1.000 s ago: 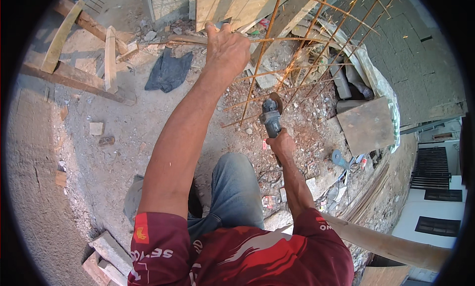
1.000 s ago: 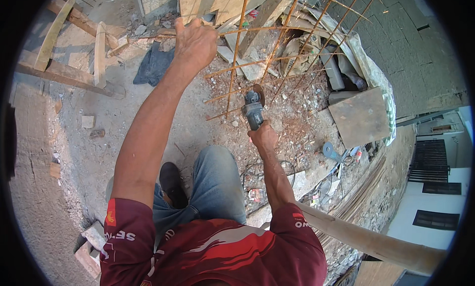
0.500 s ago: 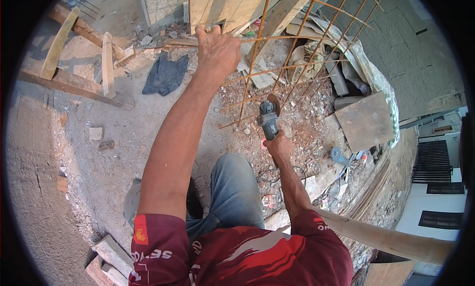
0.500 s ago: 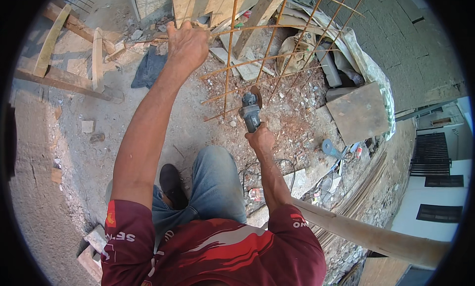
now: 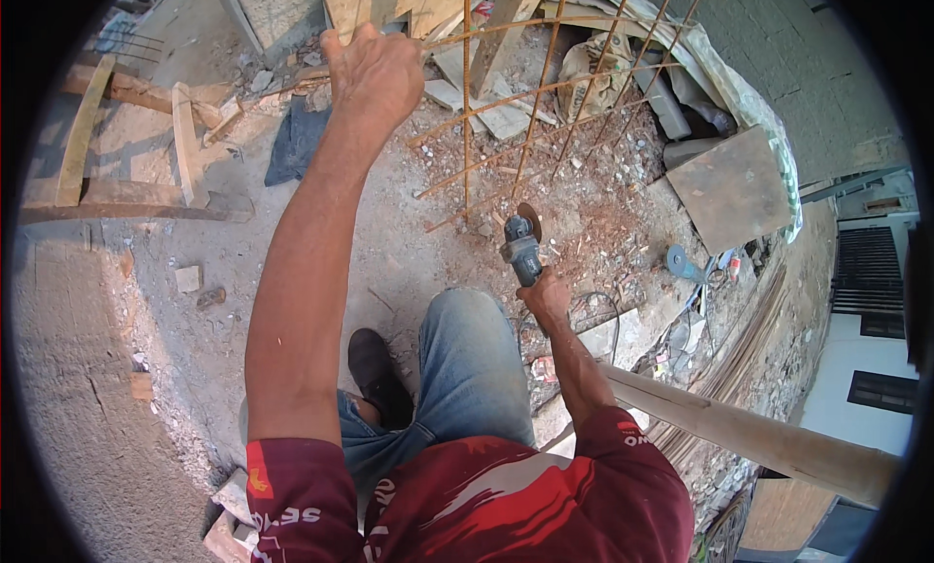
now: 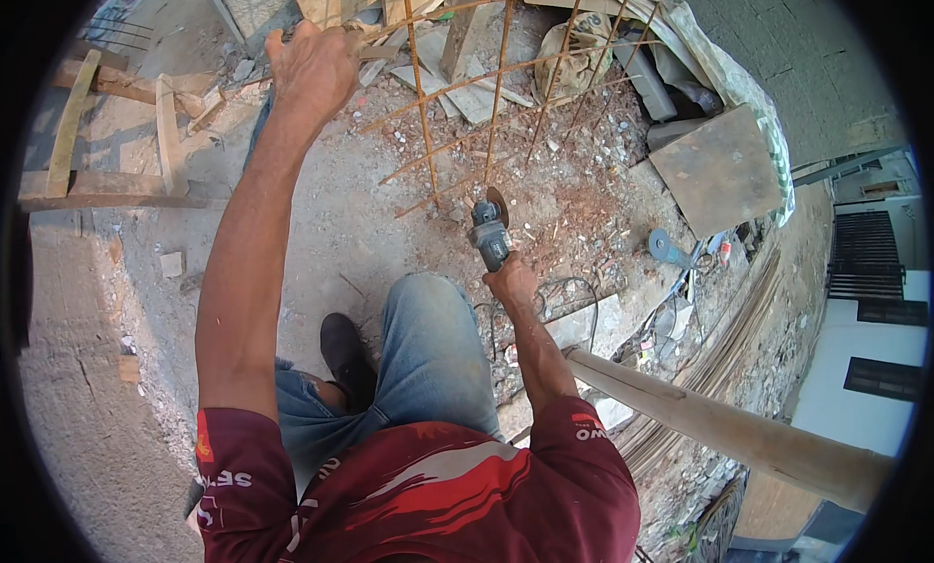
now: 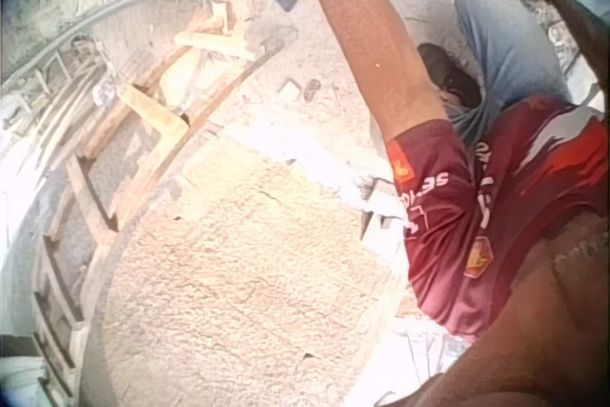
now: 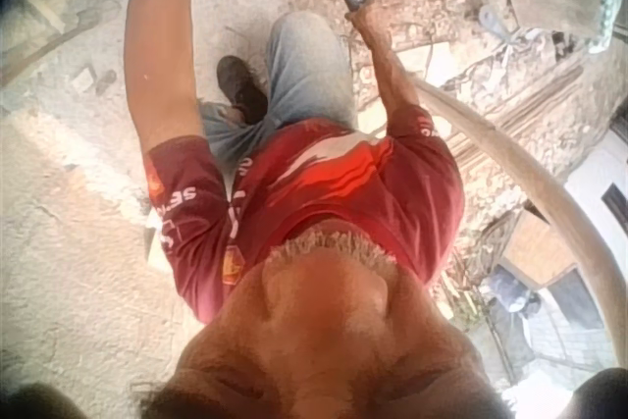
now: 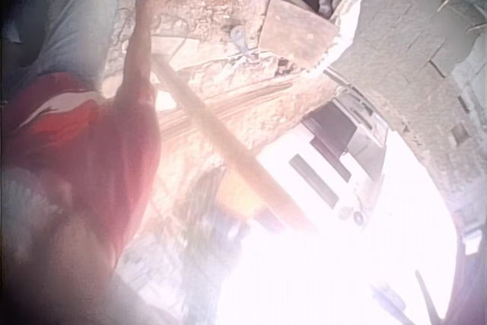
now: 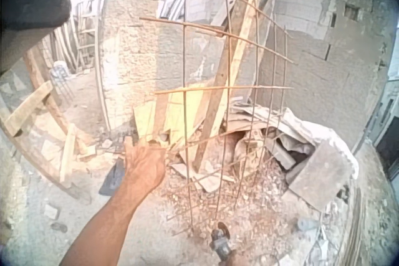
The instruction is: Cutting metal reinforcing rods using a handheld angle grinder.
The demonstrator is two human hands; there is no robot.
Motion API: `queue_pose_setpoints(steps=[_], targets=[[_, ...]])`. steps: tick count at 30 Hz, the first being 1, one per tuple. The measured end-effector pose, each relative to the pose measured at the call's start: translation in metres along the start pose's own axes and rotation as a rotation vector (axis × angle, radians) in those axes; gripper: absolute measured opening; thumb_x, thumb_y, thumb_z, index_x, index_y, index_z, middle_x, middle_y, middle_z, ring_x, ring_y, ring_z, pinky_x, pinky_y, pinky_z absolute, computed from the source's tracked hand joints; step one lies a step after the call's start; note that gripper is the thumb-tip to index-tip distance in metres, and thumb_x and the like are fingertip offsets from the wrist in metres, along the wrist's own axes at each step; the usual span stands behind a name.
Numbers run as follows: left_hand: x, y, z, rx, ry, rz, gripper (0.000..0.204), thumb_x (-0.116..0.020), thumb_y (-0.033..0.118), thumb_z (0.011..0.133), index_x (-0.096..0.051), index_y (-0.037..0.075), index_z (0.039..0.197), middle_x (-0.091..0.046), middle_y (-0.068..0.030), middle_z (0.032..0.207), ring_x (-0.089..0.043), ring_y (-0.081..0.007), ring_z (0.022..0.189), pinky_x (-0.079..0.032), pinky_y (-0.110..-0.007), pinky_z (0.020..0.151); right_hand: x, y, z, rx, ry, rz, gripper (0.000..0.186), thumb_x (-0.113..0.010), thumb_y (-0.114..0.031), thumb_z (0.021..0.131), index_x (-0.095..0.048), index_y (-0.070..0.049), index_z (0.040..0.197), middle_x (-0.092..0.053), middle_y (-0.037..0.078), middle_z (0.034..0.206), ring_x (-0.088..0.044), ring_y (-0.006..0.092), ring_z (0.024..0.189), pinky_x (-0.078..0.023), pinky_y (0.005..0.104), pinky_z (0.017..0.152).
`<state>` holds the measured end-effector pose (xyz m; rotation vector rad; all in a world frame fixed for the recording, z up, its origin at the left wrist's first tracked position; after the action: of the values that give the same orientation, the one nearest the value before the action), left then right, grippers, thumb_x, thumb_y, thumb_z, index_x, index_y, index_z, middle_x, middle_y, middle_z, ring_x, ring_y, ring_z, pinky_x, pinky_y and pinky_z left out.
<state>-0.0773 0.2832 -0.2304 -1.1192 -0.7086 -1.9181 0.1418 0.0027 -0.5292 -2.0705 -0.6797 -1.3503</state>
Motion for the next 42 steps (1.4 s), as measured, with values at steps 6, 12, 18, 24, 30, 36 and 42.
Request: queue_pose_setpoints(steps=[6, 12, 18, 24, 30, 36, 42], targets=[[0.0, -0.001, 0.001, 0.012, -0.043, 0.1, 0.019, -0.053, 0.012, 0.082, -0.072, 0.01, 0.085, -0.069, -0.0087, 0.084, -0.057, -0.0229, 0.099, -0.025, -0.051, 0.095, -0.039, 0.001, 0.026, 0.045, -0.029, 0.048, 0.052, -0.073, -0.027, 0.065, -0.055, 0.002, 0.104, -0.065, 0.024, 0.098, -0.065, 0.0376, 0.091, -0.052, 0.045, 0.079], [-0.003, -0.001, 0.001, -0.018, -0.03, 0.107, 0.02, -0.052, 0.013, 0.083, -0.072, 0.011, 0.084, -0.068, -0.0096, 0.082, -0.057, -0.0232, 0.097, -0.025, -0.05, 0.097, -0.045, -0.005, 0.04, 0.004, -0.032, 0.049, 0.051, -0.074, -0.029, 0.063, -0.057, 0.001, 0.1, -0.067, 0.022, 0.091, -0.067, 0.0362, 0.085, -0.053, 0.0446, 0.075], [-0.002, -0.005, 0.0, 0.002, -0.012, 0.106, 0.02, -0.052, 0.013, 0.083, -0.071, 0.008, 0.083, -0.068, -0.0105, 0.082, -0.058, -0.0238, 0.096, -0.027, -0.05, 0.095, -0.042, -0.015, 0.043, 0.047, -0.101, 0.057, 0.053, -0.07, -0.026, 0.067, -0.052, 0.001, 0.109, -0.067, 0.022, 0.094, -0.067, 0.0363, 0.087, -0.053, 0.0435, 0.077], [-0.005, -0.005, 0.003, -0.026, 0.024, 0.128, 0.019, -0.053, 0.012, 0.083, -0.071, 0.007, 0.083, -0.068, -0.0099, 0.08, -0.058, -0.0234, 0.095, -0.026, -0.049, 0.093, -0.044, -0.013, 0.047, 0.035, -0.104, 0.04, 0.052, -0.07, -0.026, 0.068, -0.052, 0.001, 0.11, -0.067, 0.022, 0.096, -0.067, 0.0355, 0.089, -0.053, 0.0431, 0.078], [-0.003, -0.004, 0.001, -0.008, 0.004, 0.135, 0.018, -0.055, 0.013, 0.082, -0.071, 0.006, 0.082, -0.067, -0.0088, 0.078, -0.058, -0.0227, 0.094, -0.027, -0.048, 0.091, -0.041, -0.014, 0.047, 0.011, -0.114, 0.012, 0.05, -0.069, -0.026, 0.068, -0.053, 0.001, 0.108, -0.067, 0.022, 0.096, -0.067, 0.0351, 0.088, -0.053, 0.0429, 0.078], [0.0, 0.0, -0.002, -0.042, 0.043, 0.12, 0.014, -0.059, 0.014, 0.081, -0.072, 0.009, 0.082, -0.068, -0.0071, 0.079, -0.058, -0.0219, 0.094, -0.027, -0.047, 0.091, -0.038, -0.015, 0.049, 0.033, -0.061, -0.001, 0.049, -0.069, -0.025, 0.068, -0.054, 0.002, 0.105, -0.067, 0.023, 0.093, -0.067, 0.0361, 0.086, -0.054, 0.0428, 0.077], [0.001, -0.001, -0.001, -0.023, 0.038, 0.117, 0.012, -0.06, 0.013, 0.08, -0.072, 0.009, 0.082, -0.068, -0.0064, 0.08, -0.058, -0.0221, 0.095, -0.028, -0.048, 0.092, -0.033, -0.017, 0.048, 0.024, -0.052, -0.001, 0.049, -0.07, -0.025, 0.067, -0.055, 0.003, 0.105, -0.067, 0.022, 0.093, -0.067, 0.036, 0.086, -0.054, 0.0433, 0.077]])
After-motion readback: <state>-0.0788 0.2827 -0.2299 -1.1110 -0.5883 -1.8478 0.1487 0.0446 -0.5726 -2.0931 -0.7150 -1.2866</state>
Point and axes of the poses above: each hand's wrist, its own z-axis towards the middle knuckle, its own x-axis out of the back of the hand, y = z × x, the point moved 8 cm from there along z, towards the middle knuckle
